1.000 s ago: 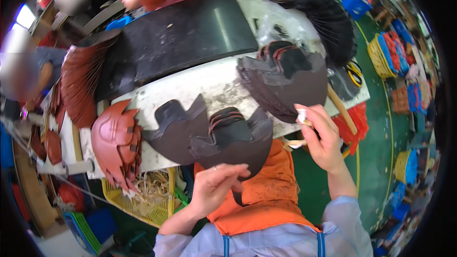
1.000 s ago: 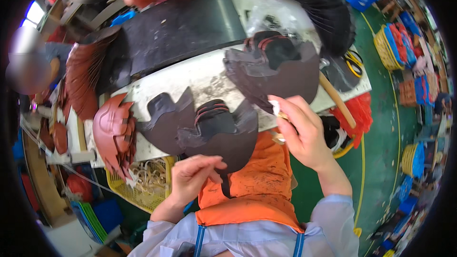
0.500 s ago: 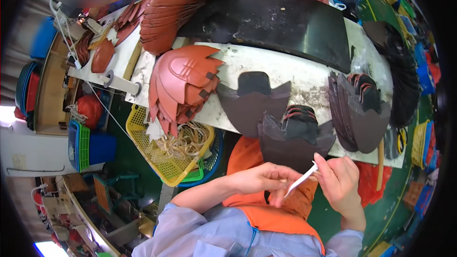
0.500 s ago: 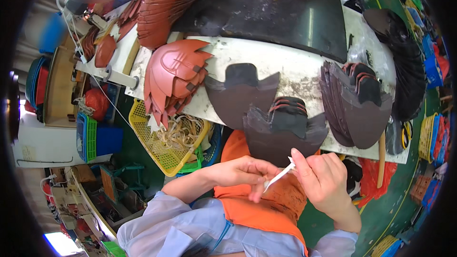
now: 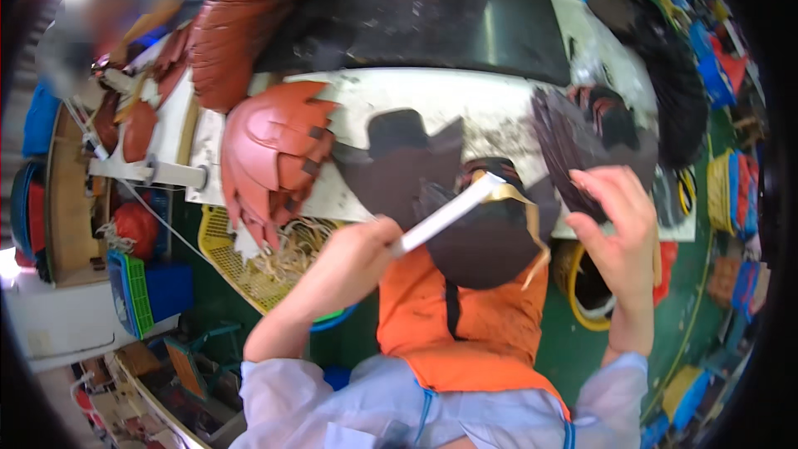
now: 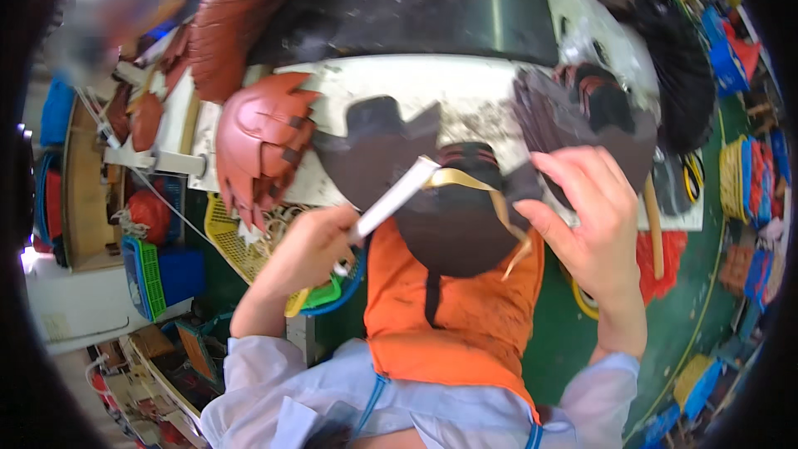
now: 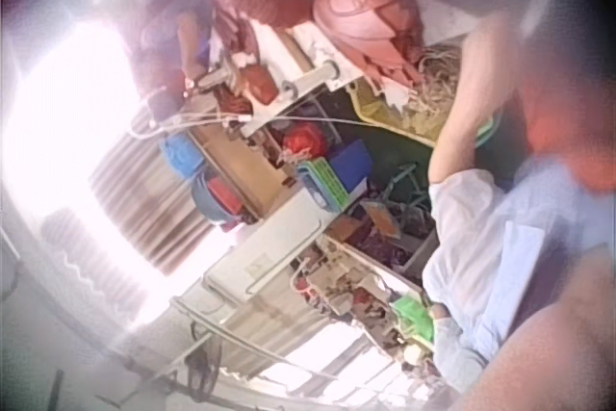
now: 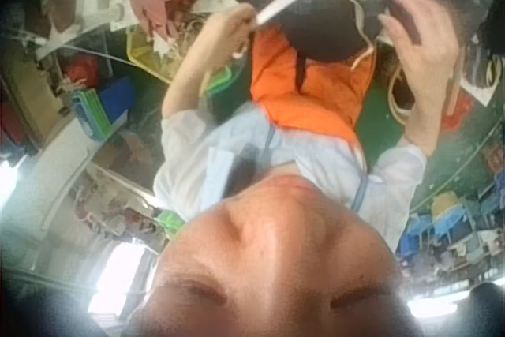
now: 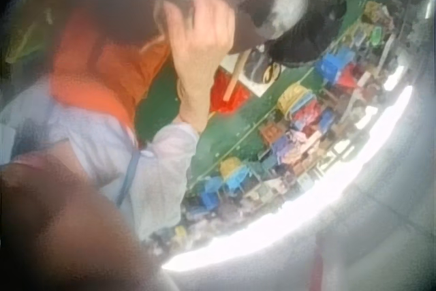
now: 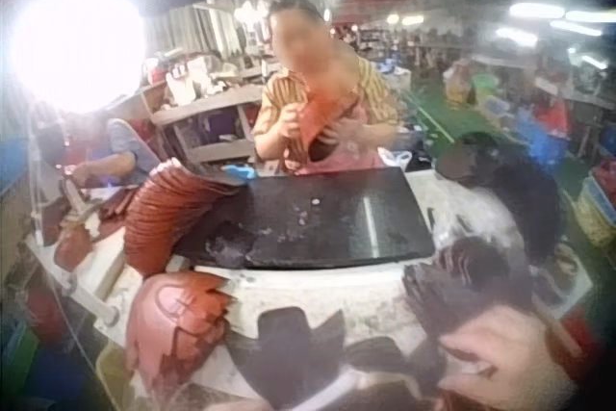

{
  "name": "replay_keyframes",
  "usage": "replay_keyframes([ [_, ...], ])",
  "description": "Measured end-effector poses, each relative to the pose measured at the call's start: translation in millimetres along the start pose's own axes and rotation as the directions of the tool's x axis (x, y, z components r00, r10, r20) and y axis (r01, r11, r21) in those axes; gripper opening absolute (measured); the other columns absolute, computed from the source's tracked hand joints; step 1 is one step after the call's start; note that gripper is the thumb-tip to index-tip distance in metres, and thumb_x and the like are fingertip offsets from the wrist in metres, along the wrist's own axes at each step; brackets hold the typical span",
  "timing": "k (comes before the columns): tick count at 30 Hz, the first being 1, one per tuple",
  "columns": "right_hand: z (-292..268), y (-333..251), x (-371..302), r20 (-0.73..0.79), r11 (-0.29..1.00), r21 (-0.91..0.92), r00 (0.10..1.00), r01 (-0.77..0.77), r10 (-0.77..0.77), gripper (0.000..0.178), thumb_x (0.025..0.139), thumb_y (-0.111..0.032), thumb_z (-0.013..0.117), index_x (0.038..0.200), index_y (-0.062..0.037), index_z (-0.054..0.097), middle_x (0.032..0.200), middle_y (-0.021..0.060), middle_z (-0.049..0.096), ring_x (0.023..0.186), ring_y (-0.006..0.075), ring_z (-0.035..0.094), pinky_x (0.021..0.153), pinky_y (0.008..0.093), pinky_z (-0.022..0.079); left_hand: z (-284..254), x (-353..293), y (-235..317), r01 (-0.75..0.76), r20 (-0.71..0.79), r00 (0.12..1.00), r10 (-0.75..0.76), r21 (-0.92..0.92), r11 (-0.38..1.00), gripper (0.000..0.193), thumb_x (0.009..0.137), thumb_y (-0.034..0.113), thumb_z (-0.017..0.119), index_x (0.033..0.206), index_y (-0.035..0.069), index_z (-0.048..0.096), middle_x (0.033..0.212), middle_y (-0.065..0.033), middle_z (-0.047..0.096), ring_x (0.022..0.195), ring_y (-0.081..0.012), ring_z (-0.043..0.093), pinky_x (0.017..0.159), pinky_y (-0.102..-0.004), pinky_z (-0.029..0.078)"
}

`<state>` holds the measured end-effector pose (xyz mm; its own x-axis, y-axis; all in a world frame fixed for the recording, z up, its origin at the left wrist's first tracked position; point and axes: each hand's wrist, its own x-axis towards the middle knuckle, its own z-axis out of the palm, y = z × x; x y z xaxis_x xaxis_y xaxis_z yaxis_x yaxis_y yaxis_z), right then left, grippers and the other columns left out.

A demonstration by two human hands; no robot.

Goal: Assembling shoe uppers by applying adhesive strips and joining leather/synthetic components.

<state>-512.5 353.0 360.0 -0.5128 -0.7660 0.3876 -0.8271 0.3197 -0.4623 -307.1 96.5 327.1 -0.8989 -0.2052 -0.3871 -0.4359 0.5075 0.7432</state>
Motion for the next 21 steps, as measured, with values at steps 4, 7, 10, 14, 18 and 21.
replay_keyframes([
  [4,32,-7,42,0.069,0.919,0.366,0.981,0.146,-0.184,0.033,0.092,-0.025,0.069,0.112,0.0011,0.07,0.113,0.0198,0.07,0.108,0.0372,0.064,0.098,0.0447,0.048,-2,8,11,-0.272,-0.08,0.948,0.309,0.305,0.913,0.01,0.086,-0.002,0.056,0.094,0.004,0.057,0.089,-0.0153,0.057,0.075,-0.0396,0.062,0.064,-0.0479,0.051],
  [7,54,-7,73,0.633,0.885,0.452,0.739,-0.111,-0.23,0.039,0.099,-0.036,0.062,0.093,0.0013,0.072,0.089,0.0176,0.071,0.083,0.0308,0.069,0.078,0.0427,0.052,-3,14,20,-0.263,-0.104,0.924,0.367,0.521,0.812,0.011,0.085,-0.002,0.057,0.095,0.004,0.057,0.091,-0.0143,0.056,0.072,-0.0382,0.061,0.062,-0.0464,0.051],
  [10,47,-5,72,0.892,0.803,0.347,0.435,-0.485,-0.123,0.037,0.101,-0.034,0.06,0.091,-0.0002,0.073,0.076,0.0096,0.069,0.069,0.0203,0.066,0.066,0.0364,0.05,-10,4,20,-0.198,-0.203,0.935,0.292,0.385,0.902,0.01,0.083,-0.007,0.054,0.089,-0.001,0.059,0.086,-0.0171,0.055,0.075,-0.0387,0.059,0.067,-0.042,0.049],
  [14,59,22,46,0.839,0.72,0.45,0.526,-0.528,-0.139,0.033,0.102,-0.03,0.06,0.094,-0.0011,0.074,0.072,0.0018,0.065,0.061,0.0103,0.055,0.057,0.0305,0.044,-24,6,-9,-0.063,-0.003,0.998,0.063,-0.103,0.993,0.009,0.088,-0.003,0.053,0.092,-0.004,0.061,0.087,-0.0107,0.061,0.075,-0.0215,0.065,0.068,-0.0341,0.054],
  [18,59,22,39,0.797,0.658,0.514,0.591,-0.55,-0.129,0.03,0.095,-0.03,0.069,0.094,0.0005,0.072,0.063,0.0015,0.055,0.059,0.009,0.048,0.055,0.03,0.038,-26,10,-29,0.108,0.143,0.989,-0.036,-0.538,0.836,0.015,0.095,0.011,0.065,0.096,-0.005,0.066,0.088,-0.0066,0.064,0.076,-0.0102,0.057,0.064,-0.025,0.047],
  [21,58,28,38,0.806,0.587,0.544,0.567,-0.599,-0.168,0.025,0.095,-0.025,0.07,0.094,0.0003,0.071,0.065,-0.0011,0.055,0.06,0.0082,0.048,0.056,0.029,0.039,-30,10,-37,0.173,0.188,0.977,-0.095,-0.457,0.873,0.02,0.094,0.016,0.072,0.09,-0.003,0.069,0.085,-0.0058,0.063,0.079,-0.0101,0.055,0.066,-0.0242,0.043],
])
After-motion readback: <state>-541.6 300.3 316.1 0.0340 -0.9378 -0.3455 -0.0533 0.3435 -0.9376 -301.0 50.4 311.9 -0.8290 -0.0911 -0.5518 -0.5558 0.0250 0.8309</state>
